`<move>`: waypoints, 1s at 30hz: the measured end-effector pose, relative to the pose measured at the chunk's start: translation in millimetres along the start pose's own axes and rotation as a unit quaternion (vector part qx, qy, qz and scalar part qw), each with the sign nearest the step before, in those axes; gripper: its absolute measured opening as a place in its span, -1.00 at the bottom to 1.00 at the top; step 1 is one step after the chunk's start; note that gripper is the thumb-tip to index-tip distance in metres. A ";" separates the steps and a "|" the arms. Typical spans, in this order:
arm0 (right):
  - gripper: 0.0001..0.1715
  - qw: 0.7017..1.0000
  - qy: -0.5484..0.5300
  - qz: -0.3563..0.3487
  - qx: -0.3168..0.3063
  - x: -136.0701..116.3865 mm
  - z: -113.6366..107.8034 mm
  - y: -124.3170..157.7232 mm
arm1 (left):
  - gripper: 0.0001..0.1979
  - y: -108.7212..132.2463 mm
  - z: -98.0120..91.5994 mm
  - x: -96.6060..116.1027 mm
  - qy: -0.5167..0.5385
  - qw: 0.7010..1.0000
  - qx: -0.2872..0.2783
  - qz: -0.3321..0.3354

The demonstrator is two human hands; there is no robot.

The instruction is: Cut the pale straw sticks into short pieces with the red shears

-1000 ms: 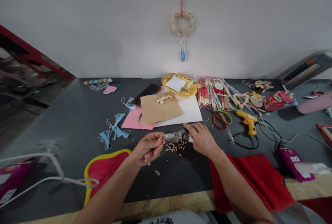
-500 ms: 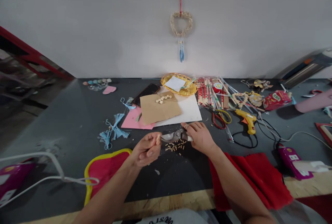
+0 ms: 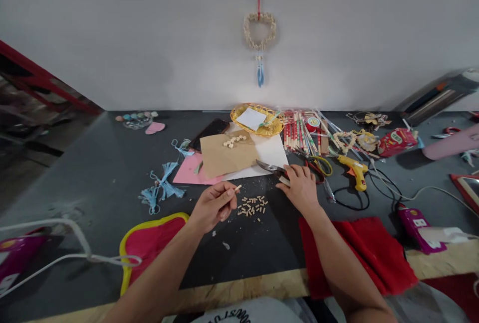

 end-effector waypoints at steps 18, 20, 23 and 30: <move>-0.57 0.752 -0.595 0.117 -0.257 -72.4 33.0 29.2 | -0.83 3.5 17.7 -3.2 -0.429 0.899 -0.061 0.058; -0.58 0.769 -0.579 0.099 -0.253 -72.6 30.9 27.8 | -0.81 4.0 20.7 -3.4 -0.461 0.880 -0.083 0.076; -0.58 0.798 -0.551 0.059 -0.239 -73.7 26.7 24.9 | -0.77 5.2 23.8 -4.2 -0.497 0.856 -0.090 0.109; -0.59 0.739 -0.627 0.060 -0.239 -78.9 28.7 27.8 | -0.74 9.9 27.9 -2.3 -0.415 0.896 -0.067 0.146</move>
Point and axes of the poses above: each hand's wrist, its own y-axis away from the middle knuckle, its own z-axis out of the palm, x = y × z, the point moved 6 cm from there along -y, towards the middle knuckle, and after that the axes turned 11 degrees about -y, right-handed, at the moved point
